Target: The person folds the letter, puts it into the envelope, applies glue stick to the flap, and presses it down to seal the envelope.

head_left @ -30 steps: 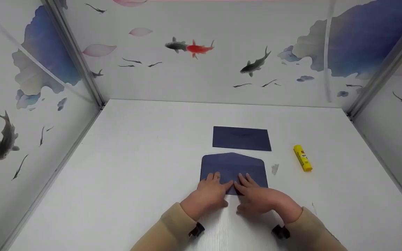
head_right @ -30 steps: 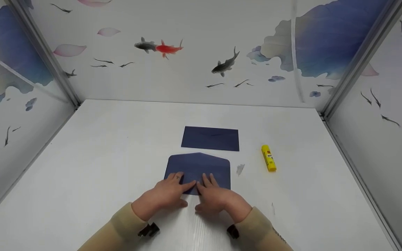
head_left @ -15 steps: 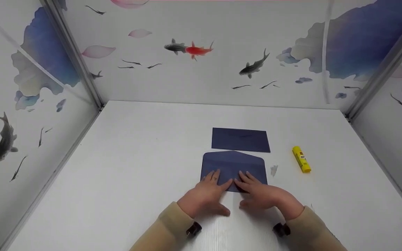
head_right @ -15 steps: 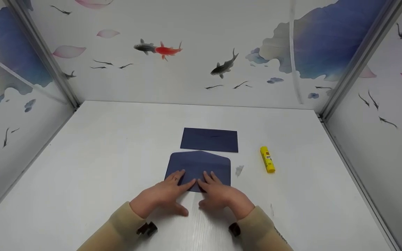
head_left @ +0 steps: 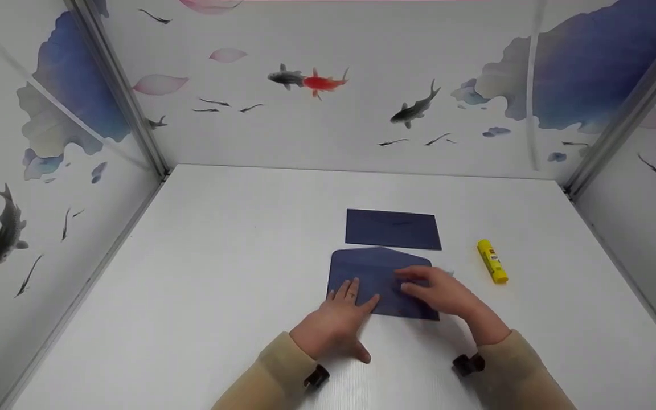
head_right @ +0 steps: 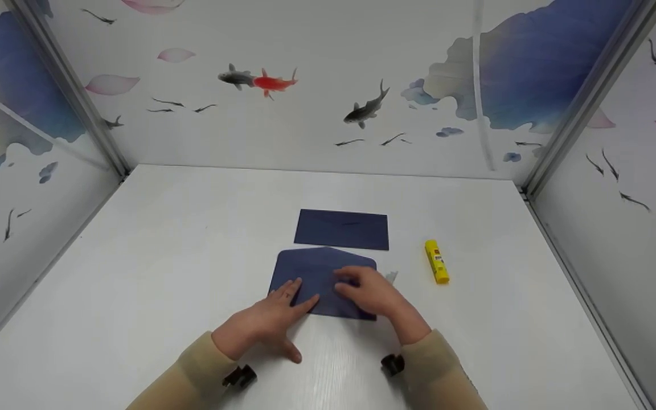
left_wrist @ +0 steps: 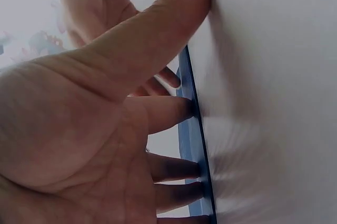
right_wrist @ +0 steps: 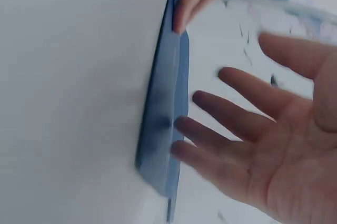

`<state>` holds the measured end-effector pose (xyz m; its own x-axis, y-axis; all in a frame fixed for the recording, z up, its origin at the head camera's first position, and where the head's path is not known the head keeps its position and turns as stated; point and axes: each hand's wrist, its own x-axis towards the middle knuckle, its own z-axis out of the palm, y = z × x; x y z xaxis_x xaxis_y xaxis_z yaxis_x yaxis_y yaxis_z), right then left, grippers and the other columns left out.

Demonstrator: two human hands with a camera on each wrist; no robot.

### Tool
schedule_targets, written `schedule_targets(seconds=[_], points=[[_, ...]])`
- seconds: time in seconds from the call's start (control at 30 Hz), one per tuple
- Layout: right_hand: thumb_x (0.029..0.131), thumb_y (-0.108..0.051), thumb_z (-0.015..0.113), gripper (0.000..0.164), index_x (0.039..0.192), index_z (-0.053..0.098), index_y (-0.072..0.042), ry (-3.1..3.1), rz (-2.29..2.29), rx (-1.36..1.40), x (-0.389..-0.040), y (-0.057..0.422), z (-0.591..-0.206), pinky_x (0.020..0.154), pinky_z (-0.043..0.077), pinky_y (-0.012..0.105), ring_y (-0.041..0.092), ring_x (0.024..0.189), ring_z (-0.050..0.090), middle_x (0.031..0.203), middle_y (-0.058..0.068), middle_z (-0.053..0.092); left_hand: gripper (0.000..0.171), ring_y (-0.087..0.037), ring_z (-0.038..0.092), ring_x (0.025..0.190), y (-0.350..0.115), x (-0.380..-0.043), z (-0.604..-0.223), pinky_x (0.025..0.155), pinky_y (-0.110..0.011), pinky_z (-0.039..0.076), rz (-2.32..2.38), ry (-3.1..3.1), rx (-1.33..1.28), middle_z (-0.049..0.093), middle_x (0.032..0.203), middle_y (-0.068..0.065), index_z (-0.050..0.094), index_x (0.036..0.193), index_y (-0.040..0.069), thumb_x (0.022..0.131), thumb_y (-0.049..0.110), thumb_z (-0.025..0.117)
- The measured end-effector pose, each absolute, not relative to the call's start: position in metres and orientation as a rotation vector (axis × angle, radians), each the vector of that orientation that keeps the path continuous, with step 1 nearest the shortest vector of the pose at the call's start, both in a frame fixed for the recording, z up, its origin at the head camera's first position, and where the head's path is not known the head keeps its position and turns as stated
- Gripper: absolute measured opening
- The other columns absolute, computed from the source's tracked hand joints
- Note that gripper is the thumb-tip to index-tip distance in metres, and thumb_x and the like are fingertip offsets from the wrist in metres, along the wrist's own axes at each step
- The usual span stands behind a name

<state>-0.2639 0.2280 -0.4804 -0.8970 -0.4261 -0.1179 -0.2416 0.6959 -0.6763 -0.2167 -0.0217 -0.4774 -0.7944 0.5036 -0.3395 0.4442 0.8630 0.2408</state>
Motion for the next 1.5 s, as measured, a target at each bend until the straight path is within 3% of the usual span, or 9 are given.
schedule_targets(seconds=[0.1,0.2,0.3,0.4,0.5,0.7,0.97,1.27,1.5], points=[[0.106,-0.022,0.058,0.036,0.137,0.064,-0.005,2.727,-1.223,-0.241,-0.276,0.245,-0.479,0.112,0.048,0.054,0.038,0.131,0.058,0.138,0.018,0.065,0.113,-0.034,0.011,0.162,-0.021,-0.217,-0.478,0.129,-0.054,0.022,0.198,2.648,0.709,0.009,0.173,-0.018,0.026,0.164,0.029,0.074,0.055,0.089],[0.106,-0.023,0.058,0.037,0.137,0.063,-0.004,2.797,-1.366,0.015,-0.283,0.265,-0.478,0.106,0.053,0.036,0.034,0.128,0.060,0.137,0.020,0.065,0.113,-0.034,0.010,0.162,-0.021,-0.216,-0.479,0.129,-0.053,0.022,0.191,2.648,0.710,0.009,0.174,-0.018,0.025,0.164,0.029,0.074,0.055,0.089],[0.105,-0.024,0.059,0.040,0.138,0.062,-0.001,2.857,-1.459,0.177,-0.287,0.284,-0.478,0.093,0.049,0.016,0.033,0.127,0.060,0.138,0.022,0.064,0.114,-0.034,0.010,0.162,-0.021,-0.216,-0.478,0.129,-0.053,0.022,0.184,2.645,0.711,0.009,0.174,-0.018,0.025,0.165,0.029,0.074,0.055,0.089],[0.105,-0.023,0.059,0.043,0.141,0.060,0.000,2.877,-1.522,0.300,-0.290,0.300,-0.479,0.083,0.042,0.009,0.033,0.128,0.058,0.141,0.023,0.062,0.114,-0.034,0.010,0.162,-0.021,-0.216,-0.478,0.129,-0.053,0.023,0.177,2.644,0.710,0.009,0.174,-0.018,0.024,0.165,0.029,0.074,0.056,0.089],[0.105,-0.024,0.058,0.049,0.148,0.053,-0.001,2.830,-1.555,0.436,-0.292,0.312,-0.482,0.091,0.044,0.015,0.034,0.134,0.052,0.150,0.023,0.054,0.114,-0.034,0.011,0.162,-0.021,-0.216,-0.477,0.128,-0.053,0.024,0.189,2.644,0.709,0.009,0.173,-0.019,0.025,0.165,0.029,0.074,0.055,0.089],[0.104,-0.024,0.056,0.064,0.158,0.034,0.002,2.698,-1.595,0.554,-0.297,0.332,-0.487,0.116,0.041,0.046,0.043,0.151,0.033,0.165,0.025,0.033,0.114,-0.035,0.012,0.162,-0.023,-0.215,-0.477,0.128,-0.053,0.024,0.218,2.649,0.718,0.010,0.173,-0.019,0.026,0.164,0.028,0.074,0.054,0.090],[0.107,-0.031,0.051,0.070,0.160,0.023,0.005,2.564,-1.426,0.621,-0.299,0.345,-0.494,0.122,0.038,0.048,0.039,0.144,0.039,0.164,0.031,0.029,0.112,-0.035,0.012,0.162,-0.024,-0.214,-0.477,0.128,-0.053,0.025,0.237,2.646,0.724,0.010,0.173,-0.018,0.025,0.164,0.028,0.075,0.053,0.089],[0.107,-0.020,0.049,0.059,0.154,0.034,0.011,2.610,-1.259,0.576,-0.298,0.348,-0.498,0.117,0.041,0.051,0.039,0.127,0.043,0.155,0.035,0.037,0.113,-0.034,0.012,0.162,-0.024,-0.213,-0.477,0.128,-0.052,0.025,0.228,2.647,0.714,0.010,0.174,-0.017,0.025,0.164,0.030,0.074,0.054,0.089],[0.105,-0.019,0.048,0.058,0.153,0.034,0.012,2.620,-1.233,0.576,-0.297,0.346,-0.496,0.119,0.039,0.056,0.042,0.129,0.044,0.154,0.035,0.038,0.114,-0.034,0.012,0.162,-0.024,-0.214,-0.477,0.128,-0.052,0.025,0.223,2.653,0.708,0.010,0.174,-0.017,0.025,0.164,0.031,0.074,0.054,0.089]])
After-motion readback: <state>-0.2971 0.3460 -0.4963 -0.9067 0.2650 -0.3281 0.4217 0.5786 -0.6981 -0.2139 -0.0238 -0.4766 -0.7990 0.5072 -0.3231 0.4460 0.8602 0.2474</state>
